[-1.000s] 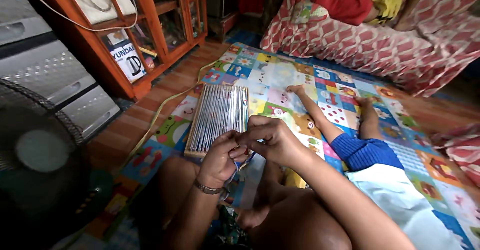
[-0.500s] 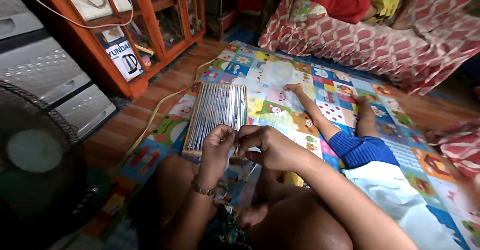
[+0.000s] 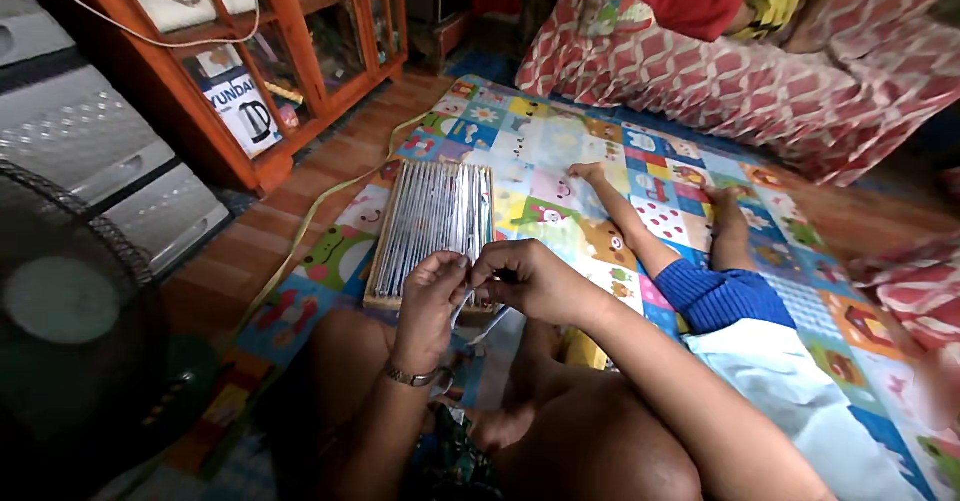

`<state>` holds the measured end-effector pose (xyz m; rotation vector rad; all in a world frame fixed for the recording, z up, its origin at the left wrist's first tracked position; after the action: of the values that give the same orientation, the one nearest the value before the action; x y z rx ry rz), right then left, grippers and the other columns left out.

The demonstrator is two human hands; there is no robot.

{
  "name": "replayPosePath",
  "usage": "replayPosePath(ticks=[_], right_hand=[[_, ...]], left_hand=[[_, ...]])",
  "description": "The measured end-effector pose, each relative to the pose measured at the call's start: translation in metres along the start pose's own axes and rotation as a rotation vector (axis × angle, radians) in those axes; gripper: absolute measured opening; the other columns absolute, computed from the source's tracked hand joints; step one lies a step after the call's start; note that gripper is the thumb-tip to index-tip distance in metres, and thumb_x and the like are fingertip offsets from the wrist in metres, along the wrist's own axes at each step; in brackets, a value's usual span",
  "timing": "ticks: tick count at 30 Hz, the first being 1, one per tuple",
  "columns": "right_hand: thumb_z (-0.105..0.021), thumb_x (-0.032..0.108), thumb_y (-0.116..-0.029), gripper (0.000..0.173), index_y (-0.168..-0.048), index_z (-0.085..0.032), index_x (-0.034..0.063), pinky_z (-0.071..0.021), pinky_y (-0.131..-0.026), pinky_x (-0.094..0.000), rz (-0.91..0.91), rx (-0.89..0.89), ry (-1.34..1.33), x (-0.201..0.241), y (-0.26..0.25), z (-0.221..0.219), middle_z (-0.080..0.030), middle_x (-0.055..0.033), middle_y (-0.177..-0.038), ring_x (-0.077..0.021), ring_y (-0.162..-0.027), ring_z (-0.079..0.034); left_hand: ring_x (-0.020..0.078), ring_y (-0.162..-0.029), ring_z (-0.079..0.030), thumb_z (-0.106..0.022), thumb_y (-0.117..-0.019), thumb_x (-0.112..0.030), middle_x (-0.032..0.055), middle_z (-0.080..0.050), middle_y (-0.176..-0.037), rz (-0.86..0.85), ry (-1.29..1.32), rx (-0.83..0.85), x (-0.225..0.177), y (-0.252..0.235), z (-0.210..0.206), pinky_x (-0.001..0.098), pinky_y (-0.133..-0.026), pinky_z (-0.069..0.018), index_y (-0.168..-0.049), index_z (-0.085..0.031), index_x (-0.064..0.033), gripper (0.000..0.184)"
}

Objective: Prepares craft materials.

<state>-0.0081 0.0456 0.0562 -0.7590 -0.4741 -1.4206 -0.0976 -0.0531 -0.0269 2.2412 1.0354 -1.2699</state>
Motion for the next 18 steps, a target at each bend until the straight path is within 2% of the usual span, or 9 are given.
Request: replayPosePath(ticks=[3,7,9,12,15,18], right_hand=[[-0.064,0.007,-0.0974,0.009,-0.095,-0.071,0.0008,-0.0481,-0.065,-0.0170,-0.029,-0.035,-0.020,0.000,0.000,0.001,-0.066,-0.0013,-0.083,0.0001,-0.069,-0.056],[-0.065,0.008,-0.0977,0.007,-0.097,-0.068,0.0024,-0.0467,-0.061,-0.0176,-0.090,-0.114,-0.089,-0.001,-0.001,0.006,-0.063,0.0016,-0.075,0.0004,-0.064,-0.055],[-0.069,0.007,-0.0944,0.004,-0.092,-0.069,0.0035,-0.0466,-0.060,-0.0164,-0.086,-0.151,-0.123,0.000,-0.002,0.008,-0.064,0.0026,-0.075,0.0012,-0.064,-0.055],[-0.072,0.005,-0.0903,0.004,-0.087,-0.074,0.0038,-0.0490,-0.066,-0.0172,-0.029,-0.168,-0.145,0.000,-0.003,0.007,-0.063,-0.0005,-0.086,-0.0025,-0.075,-0.057],[-0.072,0.002,-0.0894,0.004,-0.087,-0.073,0.0040,-0.0484,-0.064,-0.0165,-0.013,-0.221,-0.223,0.002,-0.003,0.009,-0.064,-0.0004,-0.086,-0.0025,-0.073,-0.057],[-0.071,-0.002,-0.0884,0.006,-0.088,-0.073,0.0035,-0.0517,-0.066,-0.0184,-0.031,-0.250,-0.297,0.006,-0.003,0.010,-0.064,-0.0017,-0.088,-0.0051,-0.075,-0.059]], left_hand=[[0.0014,-0.053,-0.051,-0.052,-0.1010,0.002,0.0037,-0.068,-0.077,0.002,0.051,-0.050,0.001,0.002,-0.003,0.0150,-0.049,-0.0414,-0.092,-0.066,-0.0009,0.017],[0.0021,-0.055,-0.051,-0.053,-0.1002,0.002,0.0028,-0.066,-0.077,-0.033,0.170,-0.121,0.004,0.008,-0.007,0.0151,-0.049,-0.0424,-0.092,-0.066,-0.0025,0.017],[0.0032,-0.059,-0.055,-0.053,-0.0996,0.002,0.0037,-0.068,-0.079,-0.070,0.228,-0.151,0.005,0.012,-0.010,0.0161,-0.052,-0.0452,-0.091,-0.067,-0.0028,0.017],[0.0058,-0.066,-0.064,-0.052,-0.0997,0.002,0.0071,-0.072,-0.083,-0.138,0.264,-0.152,0.005,0.015,-0.013,0.0181,-0.059,-0.0517,-0.092,-0.068,-0.0020,0.018],[0.0070,-0.072,-0.067,-0.056,-0.0962,0.004,0.0043,-0.072,-0.083,-0.302,0.204,-0.091,0.004,0.016,-0.012,0.0204,-0.066,-0.0561,-0.093,-0.071,-0.0033,0.017],[0.0066,-0.078,-0.070,-0.064,-0.0949,0.001,-0.0001,-0.074,-0.088,-0.445,0.139,-0.006,0.004,0.020,-0.014,0.0237,-0.074,-0.0596,-0.095,-0.074,-0.0088,0.014]])
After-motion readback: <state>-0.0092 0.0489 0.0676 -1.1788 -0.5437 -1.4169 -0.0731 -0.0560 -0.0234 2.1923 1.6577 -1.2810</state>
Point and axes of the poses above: each hand's wrist, its own y-axis away from the middle knuckle, its own z-axis out of the back of the hand, x = y × z, the point moved 5 cm from there along -y, towards the middle knuckle
